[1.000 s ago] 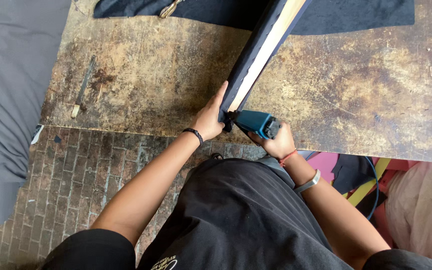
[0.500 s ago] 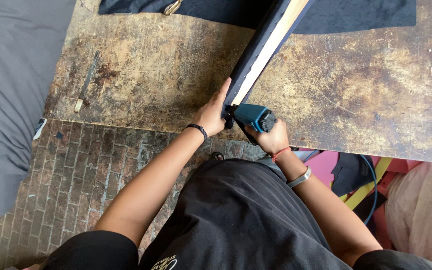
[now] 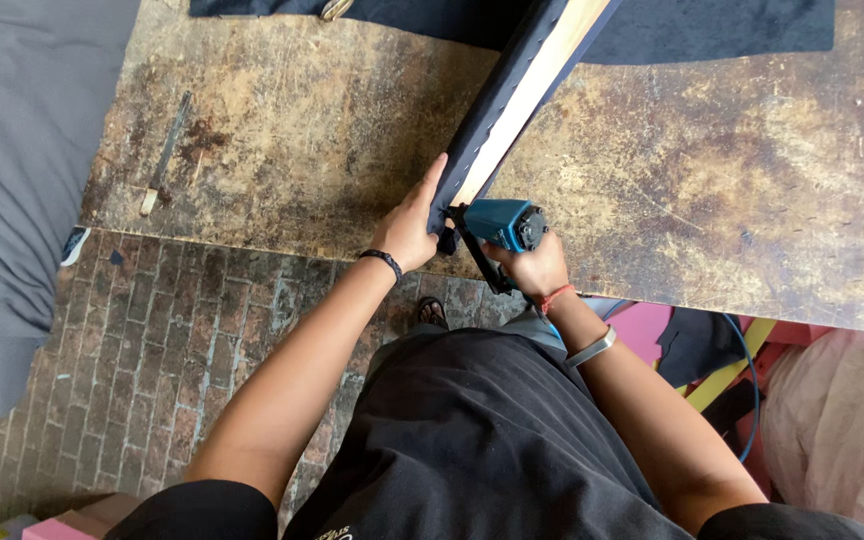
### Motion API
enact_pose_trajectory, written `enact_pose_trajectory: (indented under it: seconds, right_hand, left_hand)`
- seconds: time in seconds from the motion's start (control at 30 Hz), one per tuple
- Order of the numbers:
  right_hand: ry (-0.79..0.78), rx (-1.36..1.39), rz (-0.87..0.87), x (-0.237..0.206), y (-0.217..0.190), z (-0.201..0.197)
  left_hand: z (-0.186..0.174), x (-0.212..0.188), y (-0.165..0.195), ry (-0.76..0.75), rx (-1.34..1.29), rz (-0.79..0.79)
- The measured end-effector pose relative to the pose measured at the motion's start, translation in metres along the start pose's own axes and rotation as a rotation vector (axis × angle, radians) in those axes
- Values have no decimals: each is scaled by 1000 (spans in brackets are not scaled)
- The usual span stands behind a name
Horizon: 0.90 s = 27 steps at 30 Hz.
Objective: The person stretches black fabric over curved wooden furniture panels on a workbench and secures it with a pneumatic staple gun, working along the edges. They reposition and flip the panels to staple different sides, then set the covered panels aside and begin aligning fabric on another panel.
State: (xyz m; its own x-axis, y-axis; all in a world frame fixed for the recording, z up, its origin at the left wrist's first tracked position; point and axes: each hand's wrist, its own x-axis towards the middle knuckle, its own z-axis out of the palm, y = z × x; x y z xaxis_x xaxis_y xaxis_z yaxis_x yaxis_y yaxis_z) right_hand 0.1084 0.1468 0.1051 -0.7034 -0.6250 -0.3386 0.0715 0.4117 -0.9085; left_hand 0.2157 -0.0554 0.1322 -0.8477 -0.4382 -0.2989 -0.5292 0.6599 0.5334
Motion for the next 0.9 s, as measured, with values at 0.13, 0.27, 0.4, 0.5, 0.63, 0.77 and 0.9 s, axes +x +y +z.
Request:
enact_pose_trajectory:
  seconds: [0.13,0.27,0.4,0.5,0.63,0.77,0.9]
  right_hand:
    - [41,4,-96,-2,2,6]
    - [14,-33,51,-2,1,1]
    - [86,-185,11,11,8,-35]
    - [133,-477,107,23,30,-88]
    - [267,-778,41,46,66,-137]
    - [216,-825,96,53,78,-162]
    - [317,-717,-171,71,38,-168]
  left_hand:
    - [1,-3,2,48,26,36]
    - [-2,-5,4,54,21,60]
    - [-1,-7,7,21,35,-67]
    - [3,-10,9,113,-4,38]
    - [7,-16,15,182,-53,89]
    - [6,-21,31,260,-138,171]
    - [5,-26,56,181,-138,71]
